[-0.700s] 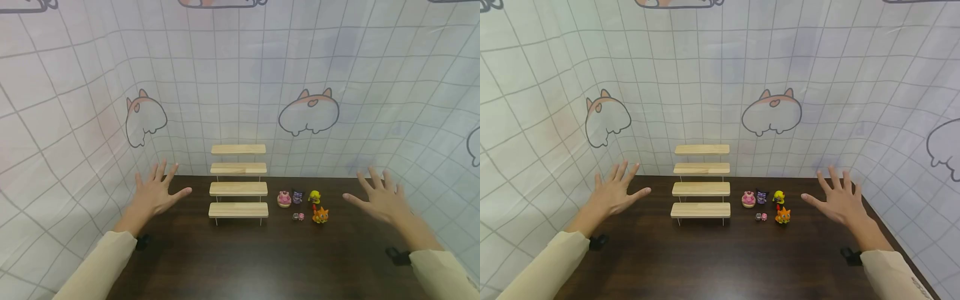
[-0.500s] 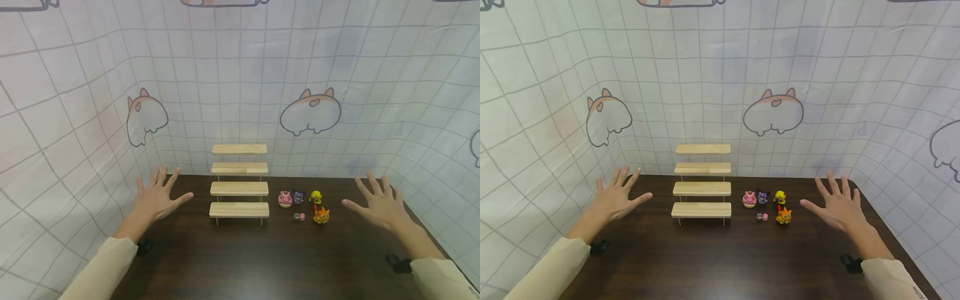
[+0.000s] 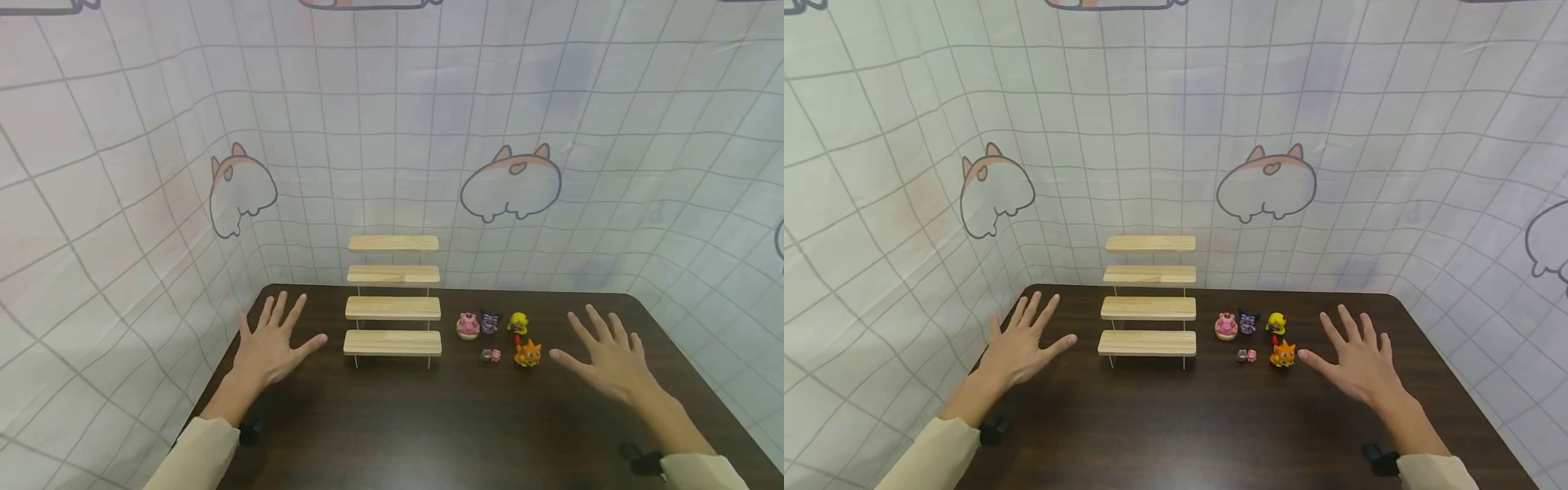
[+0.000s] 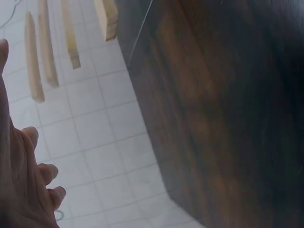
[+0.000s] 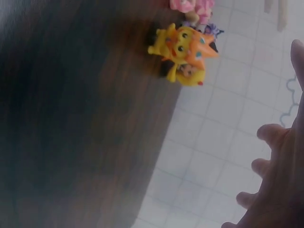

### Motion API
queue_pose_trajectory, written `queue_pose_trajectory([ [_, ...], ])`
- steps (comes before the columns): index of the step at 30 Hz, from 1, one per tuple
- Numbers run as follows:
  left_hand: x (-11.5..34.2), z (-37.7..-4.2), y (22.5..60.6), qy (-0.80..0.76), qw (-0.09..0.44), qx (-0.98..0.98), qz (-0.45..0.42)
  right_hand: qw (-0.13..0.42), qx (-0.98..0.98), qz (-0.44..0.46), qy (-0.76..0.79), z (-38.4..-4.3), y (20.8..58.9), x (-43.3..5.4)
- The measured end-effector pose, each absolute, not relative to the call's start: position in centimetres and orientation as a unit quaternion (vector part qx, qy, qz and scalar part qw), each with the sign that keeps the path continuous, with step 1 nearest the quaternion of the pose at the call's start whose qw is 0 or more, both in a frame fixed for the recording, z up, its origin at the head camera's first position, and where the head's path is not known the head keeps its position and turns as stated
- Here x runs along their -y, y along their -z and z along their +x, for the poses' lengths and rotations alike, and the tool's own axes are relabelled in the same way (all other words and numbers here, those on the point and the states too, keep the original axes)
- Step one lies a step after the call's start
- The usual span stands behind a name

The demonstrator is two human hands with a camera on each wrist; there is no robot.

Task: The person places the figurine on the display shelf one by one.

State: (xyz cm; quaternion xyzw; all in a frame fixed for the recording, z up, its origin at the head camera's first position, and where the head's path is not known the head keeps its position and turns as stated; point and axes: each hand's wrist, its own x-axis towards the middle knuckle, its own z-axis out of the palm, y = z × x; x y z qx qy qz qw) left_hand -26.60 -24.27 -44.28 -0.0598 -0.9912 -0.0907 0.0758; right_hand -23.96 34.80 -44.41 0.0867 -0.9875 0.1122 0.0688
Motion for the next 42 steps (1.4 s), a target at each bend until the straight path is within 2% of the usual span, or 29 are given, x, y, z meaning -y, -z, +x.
queue_pose_trajectory([
  [15, 21.5, -26.4, 50.0, 0.213, 0.052, 0.975, -0.032, 0.058, 0.973, 0.063, -0.216, -24.5, 49.2, -33.3],
  [19, 20.8, -26.4, 51.0, 0.275, 0.054, 0.96, -0.024, 0.04, 0.959, 0.063, -0.273, -25.0, 50.2, -33.1],
  [29, 19.1, -27.1, 52.8, 0.46, 0.116, 0.88, -0.018, -0.007, 0.923, 0.045, -0.382, -25.9, 51.2, -32.5],
  [34, 18.3, -27.7, 53.3, 0.527, 0.147, 0.837, -0.008, -0.014, 0.905, 0.033, -0.425, -26.5, 52.2, -32.2],
  [42, 17.4, -28.9, 53.9, 0.622, 0.139, 0.77, 0.026, -0.013, 0.876, 0.023, -0.481, -27.4, 53.0, -31.9],
])
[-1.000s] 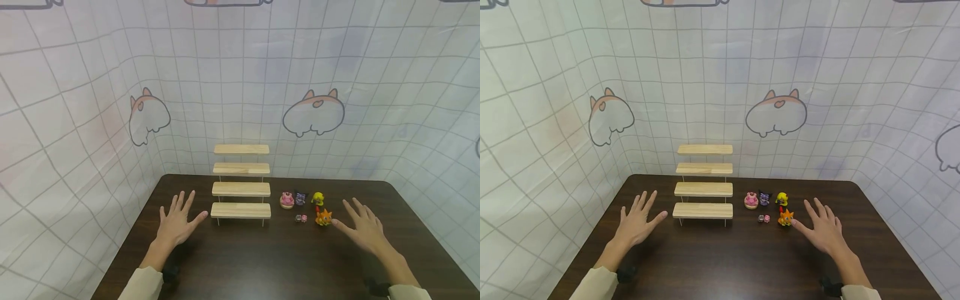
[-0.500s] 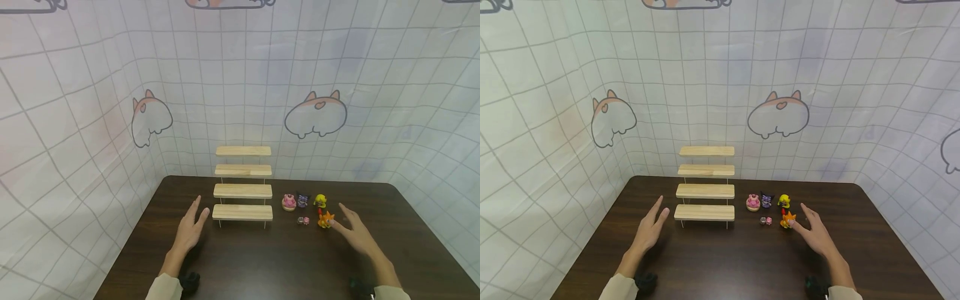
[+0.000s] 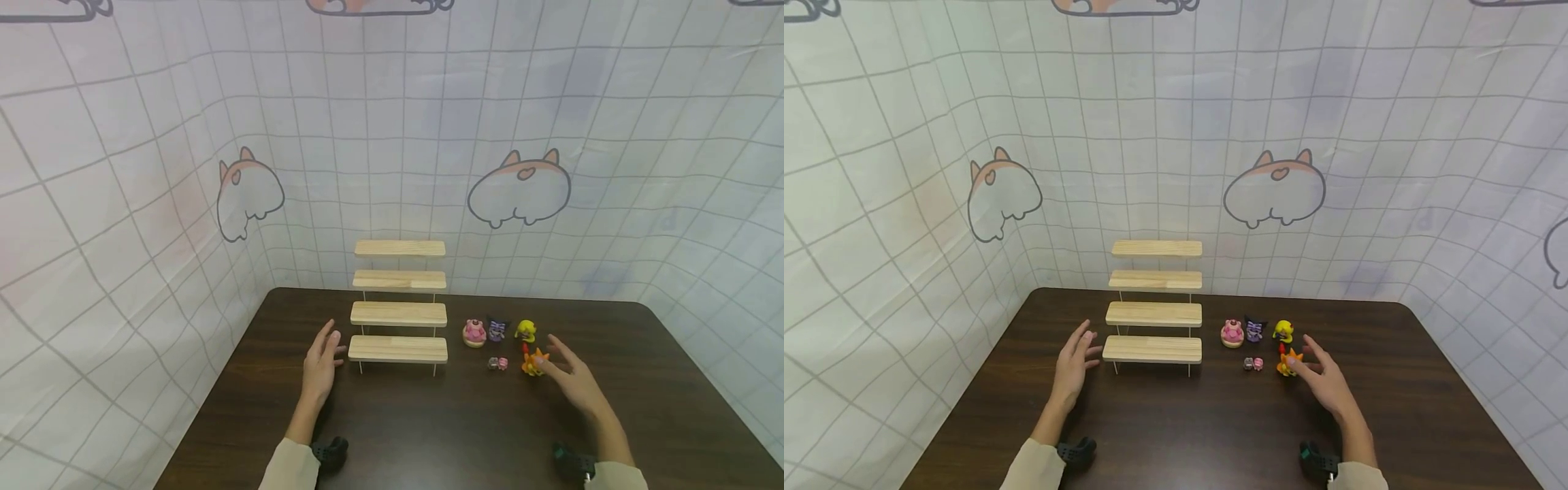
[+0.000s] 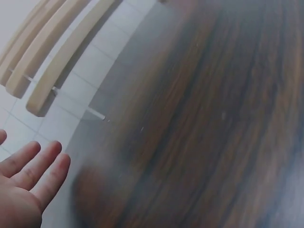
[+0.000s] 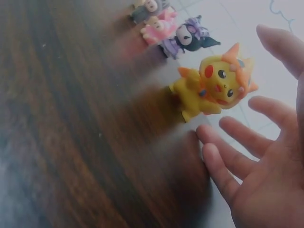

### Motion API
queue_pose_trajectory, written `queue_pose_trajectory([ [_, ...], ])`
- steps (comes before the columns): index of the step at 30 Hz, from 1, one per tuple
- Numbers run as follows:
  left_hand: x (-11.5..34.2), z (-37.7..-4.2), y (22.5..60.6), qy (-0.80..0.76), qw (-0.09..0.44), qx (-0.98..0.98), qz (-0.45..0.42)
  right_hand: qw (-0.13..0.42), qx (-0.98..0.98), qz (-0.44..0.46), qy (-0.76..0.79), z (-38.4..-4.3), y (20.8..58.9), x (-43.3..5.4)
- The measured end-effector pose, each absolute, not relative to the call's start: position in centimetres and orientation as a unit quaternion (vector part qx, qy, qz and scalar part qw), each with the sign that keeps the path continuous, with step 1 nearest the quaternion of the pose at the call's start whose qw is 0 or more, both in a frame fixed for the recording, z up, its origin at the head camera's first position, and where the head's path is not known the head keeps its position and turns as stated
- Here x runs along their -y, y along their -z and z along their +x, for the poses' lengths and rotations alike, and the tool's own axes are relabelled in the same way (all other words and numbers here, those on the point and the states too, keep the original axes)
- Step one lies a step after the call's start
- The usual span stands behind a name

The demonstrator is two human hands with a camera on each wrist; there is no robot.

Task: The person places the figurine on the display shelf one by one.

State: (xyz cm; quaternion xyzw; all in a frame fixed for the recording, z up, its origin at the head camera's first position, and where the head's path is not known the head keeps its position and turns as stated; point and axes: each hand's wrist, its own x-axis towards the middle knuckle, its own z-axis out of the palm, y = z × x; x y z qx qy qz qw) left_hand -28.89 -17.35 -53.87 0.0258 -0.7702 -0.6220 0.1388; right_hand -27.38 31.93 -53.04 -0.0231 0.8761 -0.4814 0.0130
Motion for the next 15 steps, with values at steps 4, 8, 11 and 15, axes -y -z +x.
queue_pose_trajectory([
  [4, 17.1, -29.0, 53.8, 0.677, 0.118, 0.725, 0.045, 0.016, -0.863, -0.01, 0.504, -27.7, 53.4, -32.0],
  [8, 16.9, -29.0, 53.5, 0.709, 0.111, 0.693, 0.064, 0.016, -0.855, -0.005, 0.518, -27.9, 53.7, -32.2],
  [11, 16.8, -29.3, 54.0, 0.718, 0.118, 0.682, 0.073, 0.017, -0.856, -0.007, 0.517, -28.1, 53.9, -32.3],
  [15, 16.8, -29.8, 54.6, 0.724, 0.117, 0.675, 0.085, 0.022, -0.854, -0.013, 0.52, -28.1, 54.0, -32.4],
])
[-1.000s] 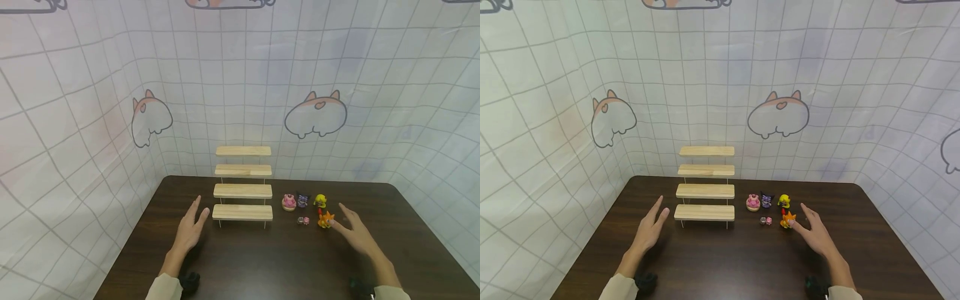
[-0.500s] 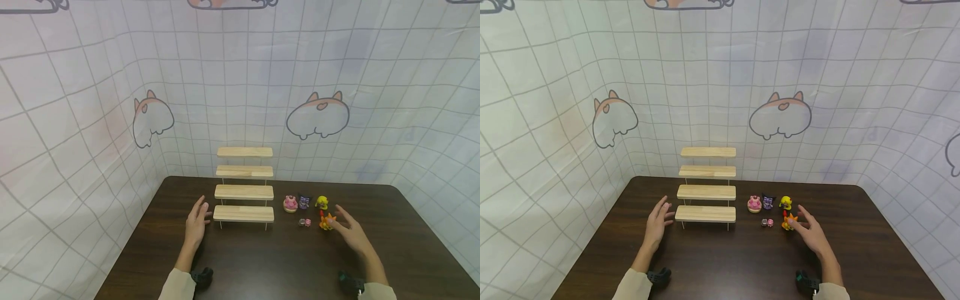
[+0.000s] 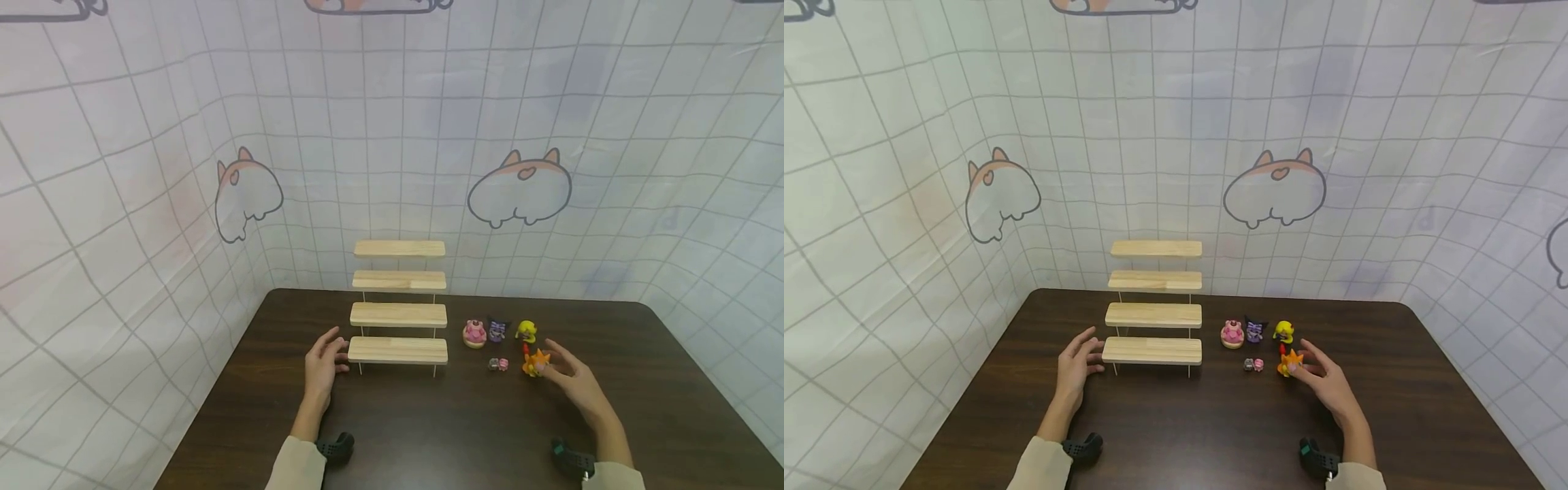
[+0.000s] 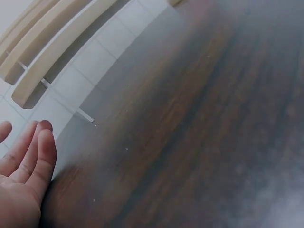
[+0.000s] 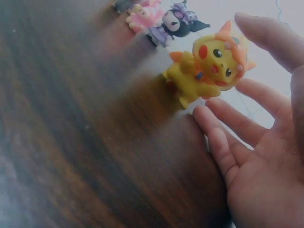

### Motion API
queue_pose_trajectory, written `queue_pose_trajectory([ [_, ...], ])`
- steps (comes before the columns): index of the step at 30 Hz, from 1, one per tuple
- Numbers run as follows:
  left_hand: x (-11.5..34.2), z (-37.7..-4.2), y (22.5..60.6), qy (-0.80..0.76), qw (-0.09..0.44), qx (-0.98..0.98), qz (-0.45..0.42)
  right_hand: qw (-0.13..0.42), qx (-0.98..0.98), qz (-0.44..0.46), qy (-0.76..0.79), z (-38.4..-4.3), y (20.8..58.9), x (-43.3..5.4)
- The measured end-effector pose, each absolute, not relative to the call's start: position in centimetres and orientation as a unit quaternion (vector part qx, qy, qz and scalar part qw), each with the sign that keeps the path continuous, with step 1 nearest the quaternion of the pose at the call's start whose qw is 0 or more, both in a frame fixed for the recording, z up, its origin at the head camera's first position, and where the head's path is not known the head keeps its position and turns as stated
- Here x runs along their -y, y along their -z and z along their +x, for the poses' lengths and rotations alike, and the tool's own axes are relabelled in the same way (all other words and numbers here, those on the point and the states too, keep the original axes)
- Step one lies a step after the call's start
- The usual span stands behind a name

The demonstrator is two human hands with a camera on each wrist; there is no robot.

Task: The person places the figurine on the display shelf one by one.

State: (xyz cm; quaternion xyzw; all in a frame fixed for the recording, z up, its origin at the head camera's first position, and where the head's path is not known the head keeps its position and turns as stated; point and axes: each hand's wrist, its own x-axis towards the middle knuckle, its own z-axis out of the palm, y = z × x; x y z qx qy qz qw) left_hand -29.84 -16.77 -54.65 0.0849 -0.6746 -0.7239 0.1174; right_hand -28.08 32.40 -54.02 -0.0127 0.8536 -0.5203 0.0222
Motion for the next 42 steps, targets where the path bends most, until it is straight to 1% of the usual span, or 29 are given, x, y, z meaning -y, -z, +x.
queue_pose_trajectory([
  [5, 16.6, -30.13, 54.78, 0.733, 0.113, 0.665, 0.088, 0.031, -0.852, -0.014, 0.522, -28.15, 54.16, -32.53],
  [15, 16.59, -30.79, 54.99, 0.744, 0.1, 0.656, 0.075, 0.027, -0.86, -0.019, 0.508, -28.53, 54.05, -32.77],
  [23, 16.92, -30.72, 55.16, 0.748, 0.084, 0.657, 0.045, 0.028, -0.864, -0.011, 0.502, -28.27, 53.88, -32.75],
  [31, 17.26, -30.56, 55.26, 0.753, 0.077, 0.653, 0.037, 0.036, -0.865, -0.001, 0.5, -28.13, 53.93, -32.66],
  [42, 17.43, -29.99, 55.35, 0.755, 0.069, 0.651, 0.039, 0.015, -0.88, 0.007, 0.476, -27.89, 54.0, -32.68],
])
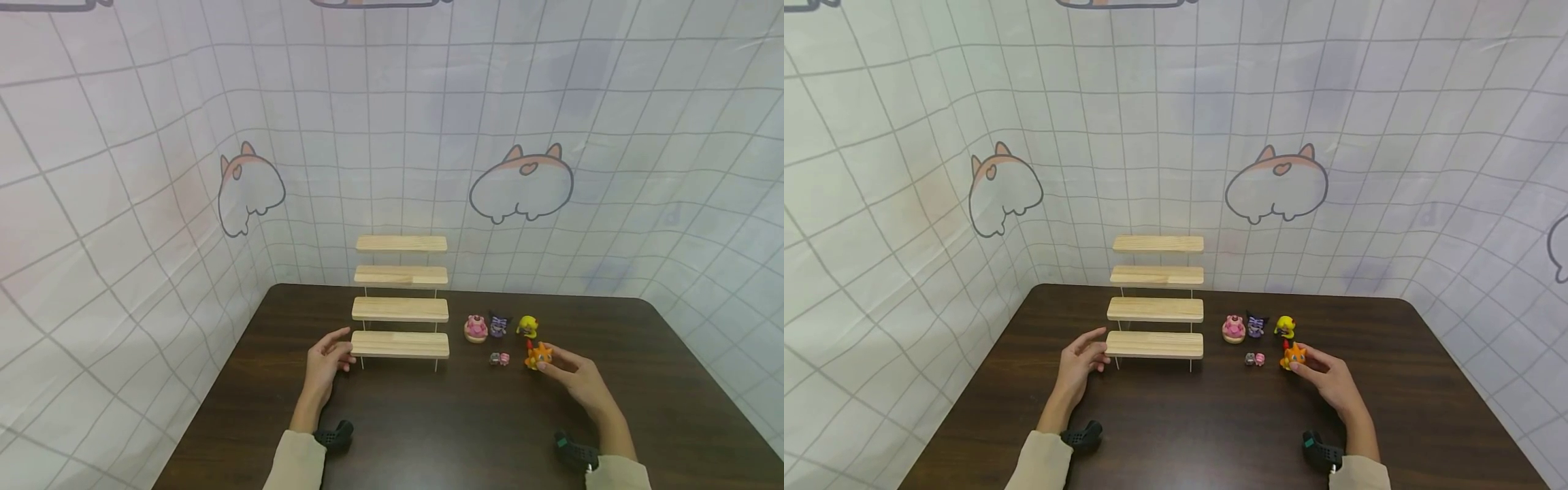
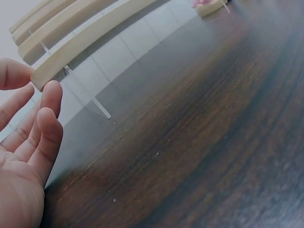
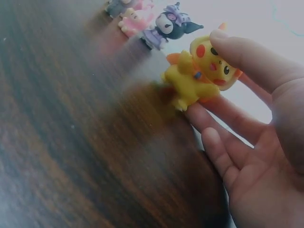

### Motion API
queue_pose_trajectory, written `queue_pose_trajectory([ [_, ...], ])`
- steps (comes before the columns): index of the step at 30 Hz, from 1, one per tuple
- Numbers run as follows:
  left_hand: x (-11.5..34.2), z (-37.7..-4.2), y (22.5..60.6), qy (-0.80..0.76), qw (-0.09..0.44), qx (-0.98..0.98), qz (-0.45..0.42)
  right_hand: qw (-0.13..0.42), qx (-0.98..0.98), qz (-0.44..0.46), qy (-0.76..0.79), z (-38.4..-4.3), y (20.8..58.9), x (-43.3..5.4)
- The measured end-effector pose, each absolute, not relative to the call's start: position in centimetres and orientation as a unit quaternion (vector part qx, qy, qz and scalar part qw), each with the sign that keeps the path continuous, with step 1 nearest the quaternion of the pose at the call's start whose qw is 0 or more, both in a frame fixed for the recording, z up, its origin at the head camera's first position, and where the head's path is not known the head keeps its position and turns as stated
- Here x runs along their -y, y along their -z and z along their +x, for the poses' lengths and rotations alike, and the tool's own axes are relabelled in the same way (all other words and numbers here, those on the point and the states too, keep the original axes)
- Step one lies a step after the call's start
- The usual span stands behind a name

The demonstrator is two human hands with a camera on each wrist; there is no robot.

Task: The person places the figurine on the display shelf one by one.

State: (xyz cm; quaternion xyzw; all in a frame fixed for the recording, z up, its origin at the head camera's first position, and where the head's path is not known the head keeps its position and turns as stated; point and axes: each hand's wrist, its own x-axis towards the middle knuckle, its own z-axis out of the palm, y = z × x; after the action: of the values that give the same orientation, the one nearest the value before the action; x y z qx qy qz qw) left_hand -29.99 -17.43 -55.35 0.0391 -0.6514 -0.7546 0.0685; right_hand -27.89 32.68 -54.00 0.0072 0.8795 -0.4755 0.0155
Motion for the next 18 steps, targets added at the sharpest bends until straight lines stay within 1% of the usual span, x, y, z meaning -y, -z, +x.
queue_pose_trajectory([
  [9, 17.6, -30.13, 55.53, 0.759, 0.065, 0.646, 0.037, -0.011, -0.879, 0.02, 0.476, -28.08, 53.96, -32.78],
  [18, 17.75, -30.19, 55.67, 0.763, 0.061, 0.642, 0.038, -0.022, -0.875, 0.008, 0.483, -28.16, 53.33, -32.54],
])
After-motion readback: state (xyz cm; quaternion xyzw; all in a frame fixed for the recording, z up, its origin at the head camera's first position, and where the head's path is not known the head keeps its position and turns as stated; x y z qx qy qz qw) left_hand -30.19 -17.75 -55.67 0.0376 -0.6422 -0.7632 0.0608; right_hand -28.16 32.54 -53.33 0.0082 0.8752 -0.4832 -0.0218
